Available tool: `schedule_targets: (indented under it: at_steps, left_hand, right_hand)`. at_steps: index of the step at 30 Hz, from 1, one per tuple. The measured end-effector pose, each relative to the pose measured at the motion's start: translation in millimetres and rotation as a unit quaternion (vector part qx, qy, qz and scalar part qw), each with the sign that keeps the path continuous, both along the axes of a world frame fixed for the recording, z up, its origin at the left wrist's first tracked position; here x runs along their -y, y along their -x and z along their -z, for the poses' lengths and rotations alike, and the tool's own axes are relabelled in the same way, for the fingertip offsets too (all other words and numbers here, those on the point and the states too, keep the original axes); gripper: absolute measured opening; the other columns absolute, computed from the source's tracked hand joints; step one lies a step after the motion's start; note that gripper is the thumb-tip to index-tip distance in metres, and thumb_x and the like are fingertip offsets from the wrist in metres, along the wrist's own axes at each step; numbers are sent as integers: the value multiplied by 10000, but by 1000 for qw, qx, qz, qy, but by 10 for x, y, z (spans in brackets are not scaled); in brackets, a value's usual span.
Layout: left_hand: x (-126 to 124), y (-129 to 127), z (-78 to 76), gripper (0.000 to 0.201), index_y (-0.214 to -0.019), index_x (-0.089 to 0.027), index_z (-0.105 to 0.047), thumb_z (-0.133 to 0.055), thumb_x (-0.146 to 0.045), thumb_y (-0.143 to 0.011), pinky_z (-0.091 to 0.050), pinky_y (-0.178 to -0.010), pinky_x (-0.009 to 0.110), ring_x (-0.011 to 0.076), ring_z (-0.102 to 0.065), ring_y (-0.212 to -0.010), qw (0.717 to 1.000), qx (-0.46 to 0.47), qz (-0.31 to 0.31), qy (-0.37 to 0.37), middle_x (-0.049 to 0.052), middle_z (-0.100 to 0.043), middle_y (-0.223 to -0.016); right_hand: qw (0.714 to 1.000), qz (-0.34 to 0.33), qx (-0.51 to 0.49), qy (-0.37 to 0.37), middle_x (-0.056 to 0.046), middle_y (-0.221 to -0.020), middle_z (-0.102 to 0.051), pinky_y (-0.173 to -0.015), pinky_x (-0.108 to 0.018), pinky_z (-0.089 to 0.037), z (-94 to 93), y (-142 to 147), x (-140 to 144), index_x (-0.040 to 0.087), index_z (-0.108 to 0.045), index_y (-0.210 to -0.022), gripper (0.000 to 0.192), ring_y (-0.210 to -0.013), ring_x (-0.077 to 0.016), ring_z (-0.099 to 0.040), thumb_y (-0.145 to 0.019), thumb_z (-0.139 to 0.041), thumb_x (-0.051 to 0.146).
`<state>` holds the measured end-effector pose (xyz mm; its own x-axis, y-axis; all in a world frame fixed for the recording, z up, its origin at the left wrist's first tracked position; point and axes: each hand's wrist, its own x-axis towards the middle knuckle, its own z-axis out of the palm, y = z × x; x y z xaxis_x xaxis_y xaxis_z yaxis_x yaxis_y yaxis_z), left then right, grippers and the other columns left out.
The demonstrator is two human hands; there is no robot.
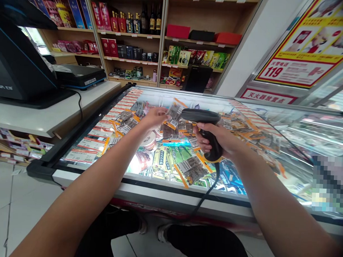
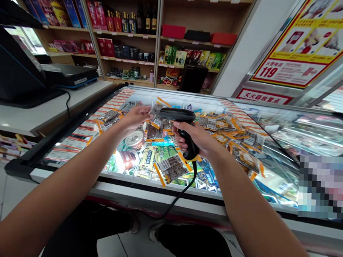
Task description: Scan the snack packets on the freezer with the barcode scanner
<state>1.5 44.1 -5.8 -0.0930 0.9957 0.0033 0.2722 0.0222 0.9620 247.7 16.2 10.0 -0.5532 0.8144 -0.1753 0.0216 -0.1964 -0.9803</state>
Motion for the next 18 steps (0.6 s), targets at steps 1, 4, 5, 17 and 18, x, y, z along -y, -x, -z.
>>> schedule_targets:
  at_steps: [1,4,5,17,18]
  left_hand:
    - [-27,50,-7,358,-1212,-161,-707,-709,-144,-854,-476,-799,284,190,-669,-986,999,30,-23,-4,92,-727,-1152]
    - [-113,159,0,394,-1255,-174,-659,-688,-150,-863,-442,-711,243,147,-652,-888,993,94,-69,-14,80,-721,-1124]
    - [-131,177,6,374,-1246,-181,-649,-679,-169,-874,-431,-684,236,139,-640,-850,992,103,-72,-16,75,-718,-1099]
    - [-153,304,-23,244,-1097,-209,-634,-617,-193,-855,-476,-723,292,166,-587,-803,996,26,-84,-13,65,-684,-1022]
    - [-168,393,-24,233,-1084,-198,-646,-601,-201,-855,-491,-760,324,204,-615,-865,995,-35,-88,-16,90,-696,-1041]
  right_hand:
    - [1000,-1,2,8,49,-570,-397,-434,-212,-316,1,0,1,197,-590,-843,305,-478,-82,-329,-899,-732,460]
    - [1000,1,11,17,48,-567,-388,-433,-209,-320,3,6,10,199,-565,-811,323,-483,-84,-331,-884,-750,454]
    - [1000,2,13,16,48,-565,-389,-432,-210,-321,2,9,12,200,-560,-808,323,-484,-86,-334,-884,-753,449]
    - [1000,22,1,4,45,-564,-417,-437,-215,-336,3,13,-13,186,-595,-828,304,-465,-81,-351,-893,-742,445]
    - [1000,27,-2,1,47,-565,-415,-437,-218,-336,4,11,-15,185,-609,-854,287,-465,-83,-351,-897,-736,438]
